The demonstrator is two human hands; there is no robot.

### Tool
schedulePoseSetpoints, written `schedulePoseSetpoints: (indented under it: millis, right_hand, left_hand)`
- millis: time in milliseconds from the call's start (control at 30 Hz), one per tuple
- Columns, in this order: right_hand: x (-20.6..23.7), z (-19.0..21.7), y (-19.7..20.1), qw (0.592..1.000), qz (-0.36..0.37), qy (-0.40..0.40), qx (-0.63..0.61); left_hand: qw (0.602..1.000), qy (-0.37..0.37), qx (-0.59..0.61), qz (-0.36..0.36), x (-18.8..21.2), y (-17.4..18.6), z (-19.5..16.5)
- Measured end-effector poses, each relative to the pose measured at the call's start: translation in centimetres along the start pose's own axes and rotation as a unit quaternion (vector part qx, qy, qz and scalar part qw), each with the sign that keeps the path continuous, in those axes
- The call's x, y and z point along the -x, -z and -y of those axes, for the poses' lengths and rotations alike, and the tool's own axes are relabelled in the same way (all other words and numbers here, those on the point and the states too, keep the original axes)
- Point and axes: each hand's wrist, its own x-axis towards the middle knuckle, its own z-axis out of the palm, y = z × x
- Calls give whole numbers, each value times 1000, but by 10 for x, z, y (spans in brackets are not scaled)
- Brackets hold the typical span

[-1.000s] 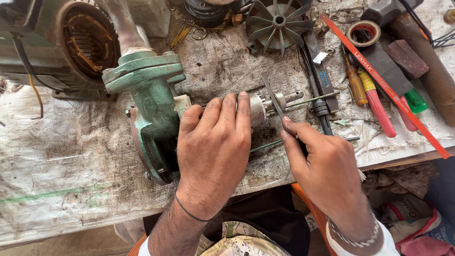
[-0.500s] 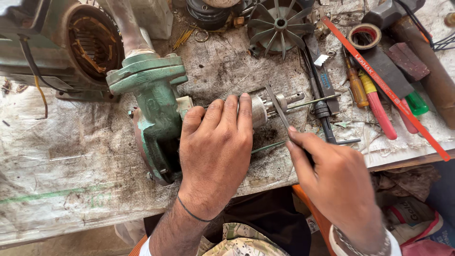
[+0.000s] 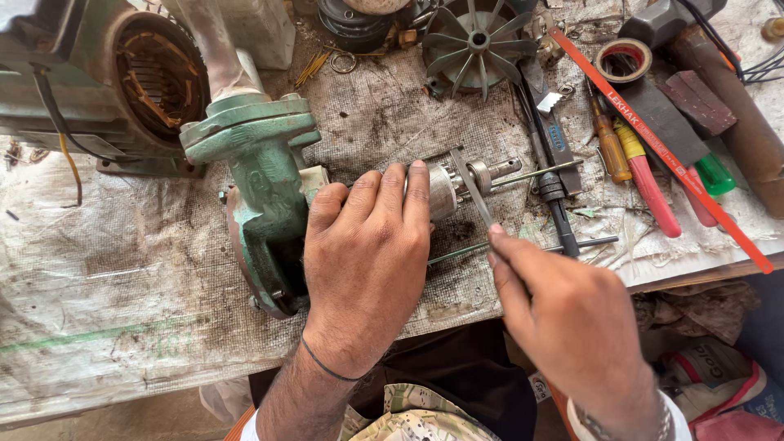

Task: The person holds a small cylindrical metal component clamped in a bench vise and files its surface with a flat file, steadying the part with the other hand. They rotate the part and continue filing around it, then reposition the file and keep working on the component at the workbench.

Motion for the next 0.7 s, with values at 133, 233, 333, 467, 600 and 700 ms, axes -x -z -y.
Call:
schedulePoseSetpoints:
  millis: [133,233,333,467,600,700]
  right_hand:
    - [-7,8,-4,1000,2,-12,20]
    - [-8,11,-4,1000,-5,8,25]
    - [-7,11,-5,999,-5,19,33]
    - [-4,8,-6,999,8,8,30]
    - [-4,6,-9,999,10,10,33]
    - [-4,5,-10,998,-39,49,7]
  left_hand:
    - [1000,1,23,12,1,1,0]
    - [999,3,28,16,0,1,0]
    - [1000,3,15,9,0,0,0]
    - [999,5,31,7,0,0,0]
    - [1000,5,29,-2,-1,-1,0]
    - [998,7,56,4,1,0,1]
